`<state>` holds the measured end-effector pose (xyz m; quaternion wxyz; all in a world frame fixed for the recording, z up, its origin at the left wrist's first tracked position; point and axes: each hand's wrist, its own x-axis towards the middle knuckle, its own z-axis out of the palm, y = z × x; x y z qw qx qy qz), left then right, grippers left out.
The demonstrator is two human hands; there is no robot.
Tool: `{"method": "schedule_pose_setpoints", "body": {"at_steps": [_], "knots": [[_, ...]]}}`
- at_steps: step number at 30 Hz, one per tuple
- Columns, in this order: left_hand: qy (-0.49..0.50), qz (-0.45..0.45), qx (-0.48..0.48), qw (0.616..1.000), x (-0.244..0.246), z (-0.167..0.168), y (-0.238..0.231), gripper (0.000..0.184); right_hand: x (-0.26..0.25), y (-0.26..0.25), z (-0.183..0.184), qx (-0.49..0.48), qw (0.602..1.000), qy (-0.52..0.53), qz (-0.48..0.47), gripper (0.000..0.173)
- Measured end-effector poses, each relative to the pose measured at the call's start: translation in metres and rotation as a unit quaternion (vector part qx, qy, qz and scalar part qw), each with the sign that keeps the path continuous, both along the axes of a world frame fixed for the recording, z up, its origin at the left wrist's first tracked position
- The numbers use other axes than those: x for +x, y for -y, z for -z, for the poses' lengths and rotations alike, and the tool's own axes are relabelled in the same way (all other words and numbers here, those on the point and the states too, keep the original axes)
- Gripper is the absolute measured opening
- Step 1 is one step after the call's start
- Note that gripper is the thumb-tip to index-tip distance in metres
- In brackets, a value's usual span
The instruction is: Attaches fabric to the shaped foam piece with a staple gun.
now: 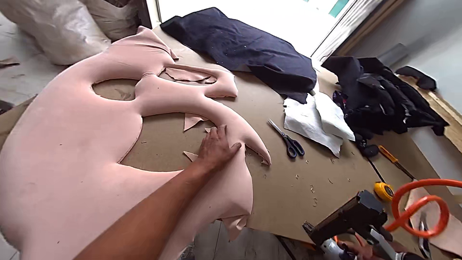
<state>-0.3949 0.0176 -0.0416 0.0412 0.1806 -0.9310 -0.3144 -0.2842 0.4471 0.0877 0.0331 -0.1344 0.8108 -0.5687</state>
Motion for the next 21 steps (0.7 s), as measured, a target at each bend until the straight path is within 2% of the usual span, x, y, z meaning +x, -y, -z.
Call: {"method": "schedule_pose_setpoints", "body": {"at_steps": [3,6,10,16,21], "knots": [[0.038,-0.08,0.004,0.996,-0.02,-0.002,-0.011,0.101,-0.073,-0.007,-0.001,0.014,0.995,-0.008,-0.094,0.03],[0.106,-0.127,-0.002,0.986,-0.035,-0.013,-0.019,0.109,-0.154,0.008,-0.007,0.017,0.979,-0.023,-0.204,0.025],[0.161,-0.165,0.008,0.973,-0.049,-0.02,-0.028,0.108,-0.243,0.032,0.013,-0.027,0.963,-0.061,-0.26,0.025],[0.169,-0.192,0.023,0.967,-0.053,-0.018,-0.036,0.103,-0.318,0.048,0.041,-0.1,0.942,0.009,-0.321,0.019],[0.189,-0.202,0.017,0.961,-0.057,-0.022,-0.04,0.096,-0.355,0.057,0.051,-0.099,0.918,0.025,-0.383,0.017]]}}
